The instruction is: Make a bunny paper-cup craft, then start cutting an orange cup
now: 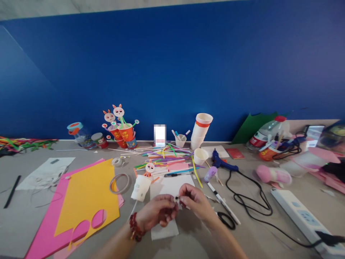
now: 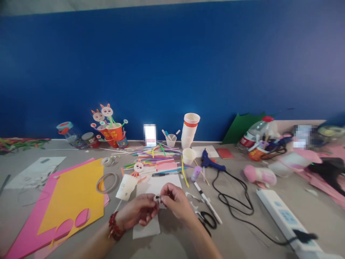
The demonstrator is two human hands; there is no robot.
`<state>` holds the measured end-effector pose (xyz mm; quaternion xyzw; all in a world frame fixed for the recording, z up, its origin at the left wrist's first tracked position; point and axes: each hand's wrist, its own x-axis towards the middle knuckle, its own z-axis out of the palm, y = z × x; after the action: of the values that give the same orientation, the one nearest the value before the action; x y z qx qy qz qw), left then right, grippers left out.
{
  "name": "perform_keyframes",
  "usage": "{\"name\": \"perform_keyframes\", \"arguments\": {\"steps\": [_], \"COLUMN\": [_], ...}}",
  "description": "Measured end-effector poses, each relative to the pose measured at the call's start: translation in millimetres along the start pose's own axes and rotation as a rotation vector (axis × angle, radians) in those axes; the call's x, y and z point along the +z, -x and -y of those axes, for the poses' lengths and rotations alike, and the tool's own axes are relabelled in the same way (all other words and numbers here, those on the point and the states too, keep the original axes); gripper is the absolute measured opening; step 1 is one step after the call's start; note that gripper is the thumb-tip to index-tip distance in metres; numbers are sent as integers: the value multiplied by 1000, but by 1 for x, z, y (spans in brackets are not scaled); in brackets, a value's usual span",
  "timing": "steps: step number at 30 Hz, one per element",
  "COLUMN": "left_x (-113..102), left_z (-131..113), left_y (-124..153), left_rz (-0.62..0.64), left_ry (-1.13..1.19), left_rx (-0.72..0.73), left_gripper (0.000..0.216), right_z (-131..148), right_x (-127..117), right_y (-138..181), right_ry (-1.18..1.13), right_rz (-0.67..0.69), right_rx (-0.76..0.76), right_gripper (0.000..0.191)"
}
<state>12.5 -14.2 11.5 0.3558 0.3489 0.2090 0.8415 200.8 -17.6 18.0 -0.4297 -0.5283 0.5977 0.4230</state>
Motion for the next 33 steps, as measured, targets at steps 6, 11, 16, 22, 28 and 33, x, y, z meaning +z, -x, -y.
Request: {"name": "perform_keyframes", "arguments": {"steps": [6, 11, 16, 22, 28, 33], "left_x": [6, -42, -85, -88, -72, -30], "left_z": [-18, -35, -24, -18, -17, -22], "left_y": [39, 55, 41, 36, 43, 37], "left_rz": [-439, -1123, -1078, -1020, -912, -719], "left_ry": [-921, -1288, -1295, -1084, -544, -486], "left_rx": [495, 730, 390, 295, 581, 712], "left_gripper": [13, 32, 81, 90, 82, 88], "right_z": [1, -12, -24, -27, -24, 0], "right_x": [-10, -9, -7, -8, -8, -5], "right_y": [-2, -6, -8, -8, -5, 5], "right_ry": [-9, -37, -51, -69, -133, -286], "right_rz": [-97, -115, -124, -156, -113, 21], "right_rx": [37, 69, 72, 43, -7, -66], "right_gripper": [13, 18, 24, 24, 19, 15]}}
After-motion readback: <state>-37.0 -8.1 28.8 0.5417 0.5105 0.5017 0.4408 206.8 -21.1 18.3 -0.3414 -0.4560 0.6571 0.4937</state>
